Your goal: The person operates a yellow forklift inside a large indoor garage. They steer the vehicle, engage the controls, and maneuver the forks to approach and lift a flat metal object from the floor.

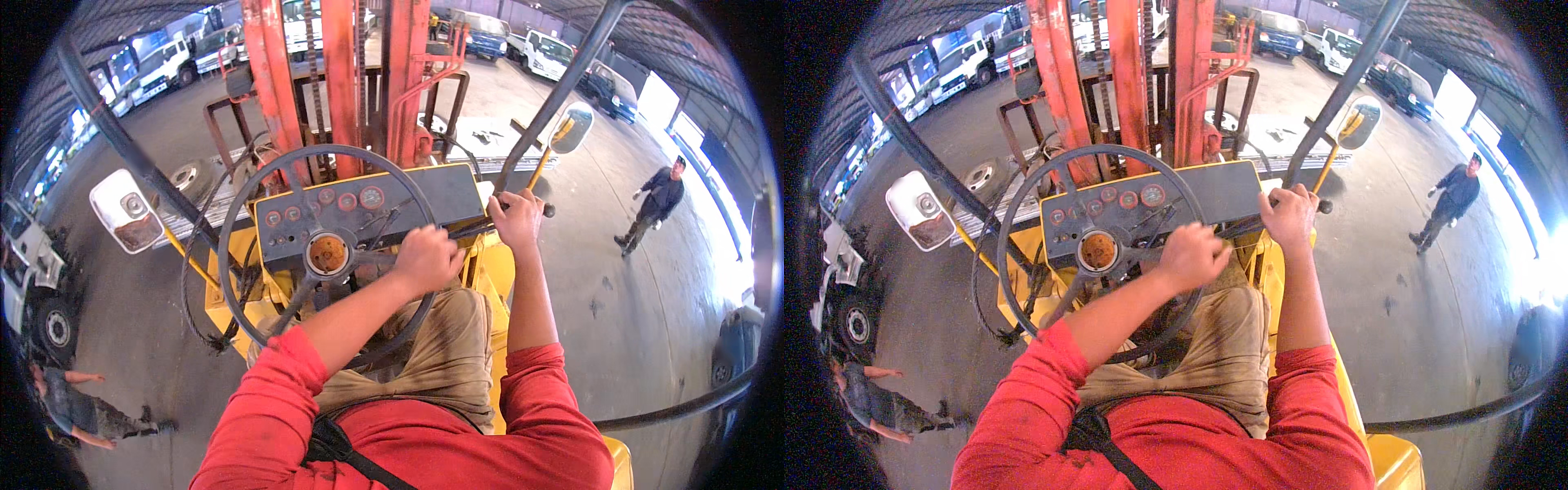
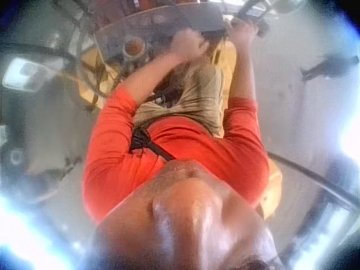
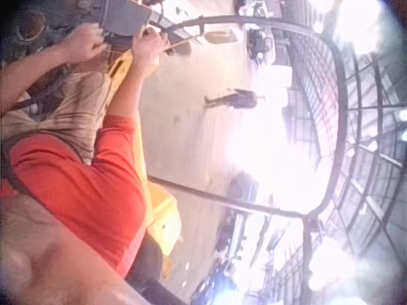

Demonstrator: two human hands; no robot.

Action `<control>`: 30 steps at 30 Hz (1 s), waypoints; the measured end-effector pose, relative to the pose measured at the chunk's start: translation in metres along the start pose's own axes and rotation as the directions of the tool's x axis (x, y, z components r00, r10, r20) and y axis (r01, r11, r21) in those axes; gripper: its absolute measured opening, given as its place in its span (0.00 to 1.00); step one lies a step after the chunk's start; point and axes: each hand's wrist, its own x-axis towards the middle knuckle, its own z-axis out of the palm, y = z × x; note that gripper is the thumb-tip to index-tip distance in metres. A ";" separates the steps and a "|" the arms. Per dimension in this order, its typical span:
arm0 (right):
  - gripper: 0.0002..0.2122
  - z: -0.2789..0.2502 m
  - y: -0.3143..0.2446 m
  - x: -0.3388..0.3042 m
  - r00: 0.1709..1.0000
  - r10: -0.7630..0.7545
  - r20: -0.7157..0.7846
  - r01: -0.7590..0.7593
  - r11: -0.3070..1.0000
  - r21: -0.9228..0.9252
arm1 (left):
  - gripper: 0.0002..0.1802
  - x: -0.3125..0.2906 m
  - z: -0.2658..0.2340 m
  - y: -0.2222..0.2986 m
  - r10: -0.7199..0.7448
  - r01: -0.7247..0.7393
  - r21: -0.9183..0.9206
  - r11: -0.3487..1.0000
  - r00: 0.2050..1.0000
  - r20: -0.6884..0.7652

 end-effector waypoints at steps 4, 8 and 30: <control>0.13 0.003 0.024 0.002 0.998 -0.004 0.067 0.006 1.000 -0.017 | 0.21 0.064 -0.005 -0.045 -0.013 0.030 0.077 0.997 0.978 -0.206; 0.15 -0.010 0.027 0.006 0.999 -0.001 0.049 0.003 0.999 -0.036 | 0.21 0.102 -0.046 -0.091 -0.187 0.204 0.071 0.976 0.963 -0.195; 0.14 -0.001 -0.003 0.014 1.000 -0.029 0.010 0.029 1.000 -0.006 | 0.23 -0.021 -0.207 -0.230 -0.498 0.611 0.334 0.717 0.785 -0.368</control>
